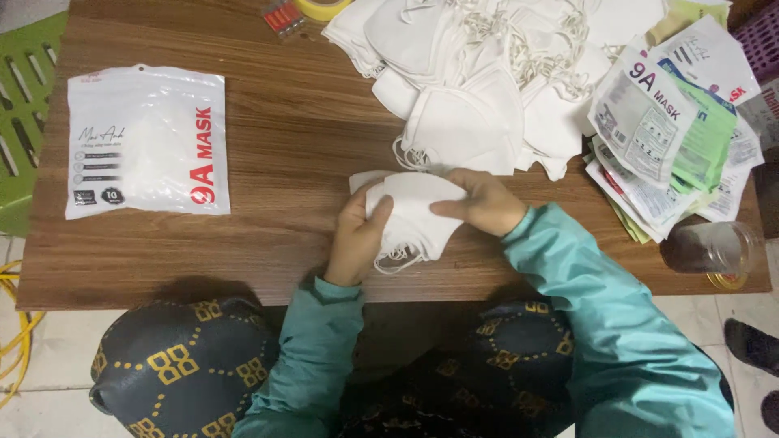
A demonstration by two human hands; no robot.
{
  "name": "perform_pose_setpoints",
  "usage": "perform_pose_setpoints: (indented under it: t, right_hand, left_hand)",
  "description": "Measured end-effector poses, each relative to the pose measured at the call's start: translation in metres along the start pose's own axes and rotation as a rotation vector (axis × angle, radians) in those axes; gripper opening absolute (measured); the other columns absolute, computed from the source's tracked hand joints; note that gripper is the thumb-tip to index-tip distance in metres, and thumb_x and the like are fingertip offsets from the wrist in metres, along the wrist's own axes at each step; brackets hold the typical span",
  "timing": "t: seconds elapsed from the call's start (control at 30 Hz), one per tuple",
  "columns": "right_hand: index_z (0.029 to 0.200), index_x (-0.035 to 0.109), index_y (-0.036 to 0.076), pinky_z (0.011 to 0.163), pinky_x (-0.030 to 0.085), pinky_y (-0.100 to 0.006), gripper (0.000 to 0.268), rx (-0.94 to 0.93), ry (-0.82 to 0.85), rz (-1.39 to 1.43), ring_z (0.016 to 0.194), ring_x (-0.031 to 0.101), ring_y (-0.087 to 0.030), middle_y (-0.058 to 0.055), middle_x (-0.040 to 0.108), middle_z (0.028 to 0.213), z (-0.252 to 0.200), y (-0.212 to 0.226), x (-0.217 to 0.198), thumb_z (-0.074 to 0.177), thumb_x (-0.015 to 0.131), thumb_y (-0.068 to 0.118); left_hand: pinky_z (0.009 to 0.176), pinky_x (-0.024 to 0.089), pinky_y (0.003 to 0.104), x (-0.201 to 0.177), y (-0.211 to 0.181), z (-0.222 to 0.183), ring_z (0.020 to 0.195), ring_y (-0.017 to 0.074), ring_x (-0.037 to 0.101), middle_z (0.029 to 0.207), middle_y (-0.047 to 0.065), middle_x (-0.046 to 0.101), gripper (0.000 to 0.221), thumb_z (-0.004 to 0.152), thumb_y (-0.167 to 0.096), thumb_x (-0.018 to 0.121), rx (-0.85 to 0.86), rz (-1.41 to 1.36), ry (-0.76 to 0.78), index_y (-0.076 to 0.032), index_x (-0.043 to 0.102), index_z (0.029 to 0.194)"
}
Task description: Inspecting and sorting white face masks by checking ear loops and stacking them on a table
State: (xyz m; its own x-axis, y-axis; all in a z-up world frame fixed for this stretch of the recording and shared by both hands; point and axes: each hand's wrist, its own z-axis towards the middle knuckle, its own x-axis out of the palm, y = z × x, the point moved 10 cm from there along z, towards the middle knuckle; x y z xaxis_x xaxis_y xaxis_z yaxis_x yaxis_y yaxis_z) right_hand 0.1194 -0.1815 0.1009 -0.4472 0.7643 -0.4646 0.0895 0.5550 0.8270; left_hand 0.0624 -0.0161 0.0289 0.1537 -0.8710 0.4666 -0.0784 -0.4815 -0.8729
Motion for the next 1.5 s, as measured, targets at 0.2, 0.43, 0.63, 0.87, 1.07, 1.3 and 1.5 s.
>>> perform_pose_setpoints:
  t: [0.2, 0.43, 0.63, 0.87, 1.07, 1.3, 1.5]
  right_hand:
    - [0.112, 0.076, 0.016, 0.081, 0.059, -0.034, 0.012, -0.152, -0.432, -0.16, 0.09, 0.071, -0.018, -0.007, 0.074, 0.094, -0.028, -0.053, -0.131, 0.101, 0.072, 0.019]
    - [0.109, 0.069, 0.004, 0.064, 0.066, -0.027, 0.006, -0.215, -0.749, 0.048, 0.076, 0.071, -0.017, -0.009, 0.069, 0.087, -0.092, -0.088, -0.206, 0.107, 0.074, 0.002]
    - [0.106, 0.081, 0.016, 0.089, 0.059, -0.056, 0.029, 0.299, -0.425, -0.953, 0.094, 0.073, -0.047, -0.018, 0.079, 0.09, -0.077, -0.203, -0.205, 0.087, 0.076, 0.037]
    - [0.109, 0.082, 0.008, 0.092, 0.06, -0.047, 0.055, 0.512, -0.308, -1.17, 0.101, 0.076, -0.037, -0.017, 0.081, 0.103, -0.07, -0.248, -0.194, 0.08, 0.077, 0.055]
    - [0.102, 0.083, 0.03, 0.093, 0.061, -0.039, 0.031, 0.434, -0.308, -1.122, 0.103, 0.076, -0.028, -0.003, 0.082, 0.103, -0.048, -0.304, -0.216, 0.08, 0.078, 0.051]
    - [0.105, 0.082, 0.019, 0.093, 0.059, -0.042, 0.032, 0.4, -0.299, -1.0, 0.106, 0.075, -0.03, -0.01, 0.08, 0.105, -0.044, -0.297, -0.205, 0.08, 0.078, 0.037]
    - [0.098, 0.073, 0.002, 0.082, 0.057, -0.041, 0.025, -0.149, -0.172, -0.073, 0.083, 0.069, -0.024, -0.014, 0.073, 0.084, -0.053, -0.064, -0.094, 0.079, 0.088, 0.008]
  left_hand:
    - [0.082, 0.06, 0.031, -0.03, -0.008, 0.006, 0.09, 0.0129, 0.065, 0.102, 0.01, 0.071, 0.024, 0.099, -0.013, 0.066, 0.123, 0.082, -0.154, -0.006, 0.068, 0.121]
    - [0.087, 0.062, 0.04, -0.036, 0.0, 0.014, 0.103, 0.0249, 0.069, 0.118, 0.013, 0.072, 0.032, 0.096, -0.017, 0.066, 0.095, -0.097, -0.184, -0.006, 0.063, 0.126]
    - [0.085, 0.059, 0.034, -0.031, -0.015, 0.006, 0.094, 0.0146, 0.067, 0.106, 0.012, 0.071, 0.022, 0.101, -0.009, 0.063, 0.145, 0.028, -0.224, -0.002, 0.065, 0.122]
    - [0.088, 0.06, 0.037, -0.027, -0.016, 0.003, 0.097, 0.0169, 0.069, 0.108, 0.016, 0.072, 0.025, 0.102, -0.011, 0.062, 0.123, -0.035, -0.182, -0.003, 0.065, 0.125]
    - [0.088, 0.058, 0.036, -0.027, -0.031, -0.003, 0.096, 0.0154, 0.067, 0.106, 0.012, 0.071, 0.024, 0.101, -0.011, 0.063, 0.104, -0.027, -0.228, -0.003, 0.066, 0.123]
    - [0.086, 0.059, 0.034, -0.03, -0.016, 0.009, 0.094, 0.0151, 0.067, 0.105, 0.012, 0.071, 0.024, 0.101, -0.012, 0.063, 0.076, -0.046, -0.198, -0.004, 0.066, 0.124]
    - [0.082, 0.059, 0.031, -0.03, -0.016, 0.005, 0.091, 0.013, 0.066, 0.104, 0.01, 0.072, 0.022, 0.101, -0.012, 0.063, 0.054, -0.018, -0.235, -0.006, 0.068, 0.122]
